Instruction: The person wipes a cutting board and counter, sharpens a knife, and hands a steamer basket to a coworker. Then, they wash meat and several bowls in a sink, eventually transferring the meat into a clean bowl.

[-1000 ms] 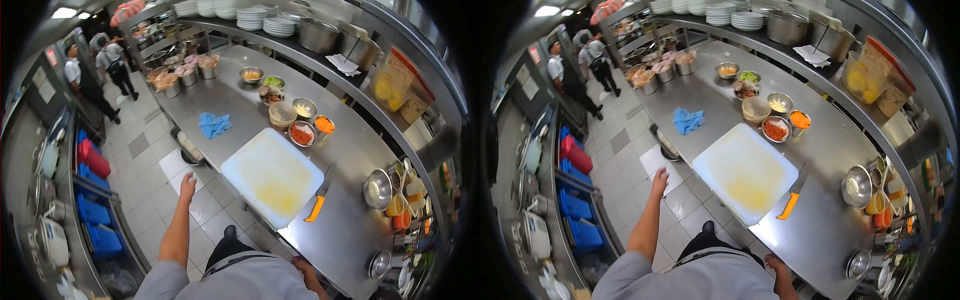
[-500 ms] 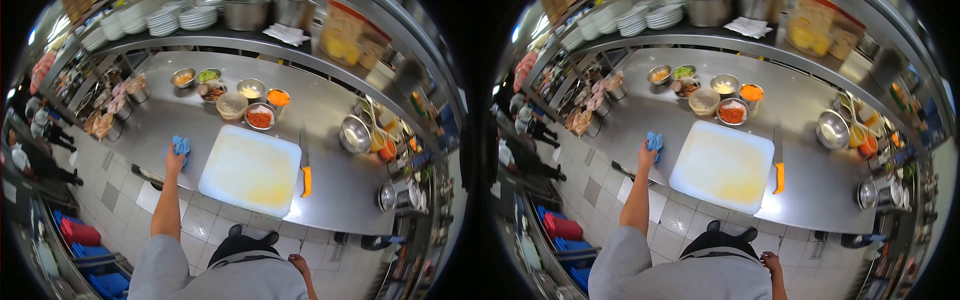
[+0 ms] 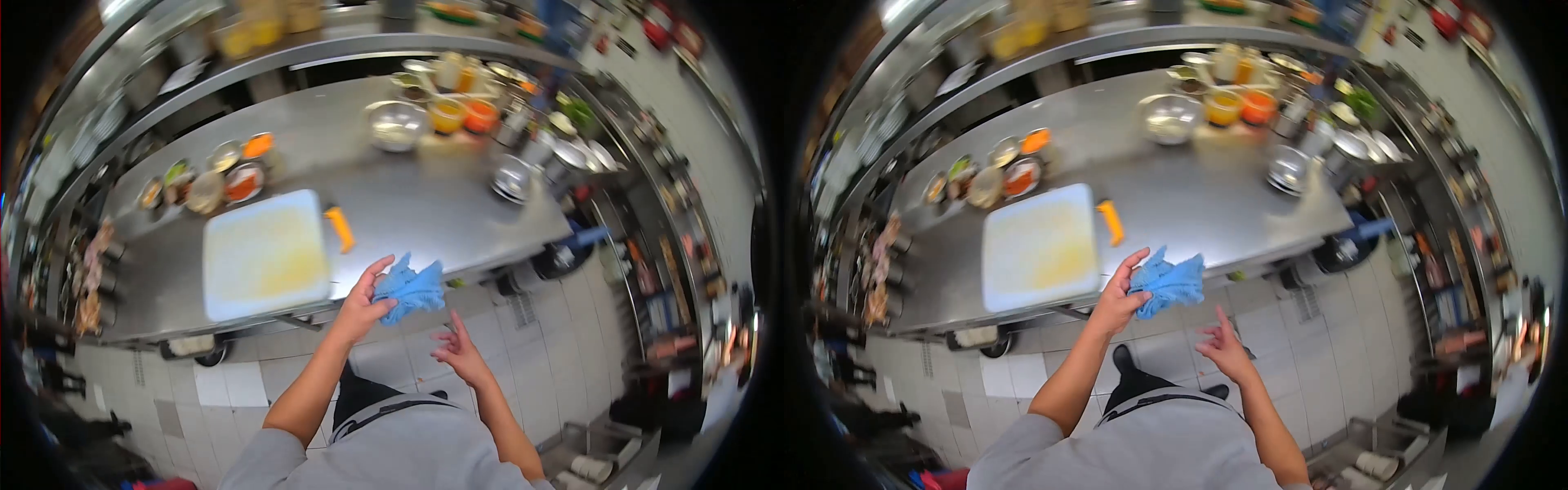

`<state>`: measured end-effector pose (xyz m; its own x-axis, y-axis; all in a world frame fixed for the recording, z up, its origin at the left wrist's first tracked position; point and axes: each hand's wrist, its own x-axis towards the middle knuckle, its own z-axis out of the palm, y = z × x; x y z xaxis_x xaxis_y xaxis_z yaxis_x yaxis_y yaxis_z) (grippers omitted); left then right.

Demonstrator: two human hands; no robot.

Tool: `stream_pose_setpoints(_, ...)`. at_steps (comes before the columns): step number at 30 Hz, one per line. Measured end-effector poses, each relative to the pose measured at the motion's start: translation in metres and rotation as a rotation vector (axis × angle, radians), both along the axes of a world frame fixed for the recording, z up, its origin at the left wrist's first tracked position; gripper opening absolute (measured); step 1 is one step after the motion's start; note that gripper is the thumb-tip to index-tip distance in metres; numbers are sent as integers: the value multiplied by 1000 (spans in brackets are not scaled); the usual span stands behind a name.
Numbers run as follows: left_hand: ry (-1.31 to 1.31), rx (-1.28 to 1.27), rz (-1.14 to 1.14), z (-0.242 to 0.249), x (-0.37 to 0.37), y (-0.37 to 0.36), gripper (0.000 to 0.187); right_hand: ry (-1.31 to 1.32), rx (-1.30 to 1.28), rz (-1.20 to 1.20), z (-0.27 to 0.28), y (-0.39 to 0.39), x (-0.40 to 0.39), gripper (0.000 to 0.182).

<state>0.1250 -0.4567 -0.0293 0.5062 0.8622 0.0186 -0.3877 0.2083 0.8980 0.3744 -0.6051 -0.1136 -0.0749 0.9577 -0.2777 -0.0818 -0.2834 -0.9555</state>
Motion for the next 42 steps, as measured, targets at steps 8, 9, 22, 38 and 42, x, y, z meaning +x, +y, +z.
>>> stream_pose_setpoints(8, -158, -429, -557, -29, 306, -147, 87, 400, 37, -451, 29, -133, 220, 90)
stream_pose_setpoints(9, -140, -451, -572, -25, 333, -155, 84, 357, -10, -508, 32, -141, 245, 84)
stream_pose_setpoints(22, 709, -282, -837, -208, 704, -107, 53, 9, -235, -1205, -64, -226, 598, 46)
stream_pose_setpoints(38, 565, 98, -1182, -157, 1236, 27, 52, -571, -1167, -1690, -215, -494, 797, 60)
stream_pose_setpoints(42, 661, -87, -1132, -199, 1319, 43, 49, -794, -1237, -1213, -251, -462, 946, 54)
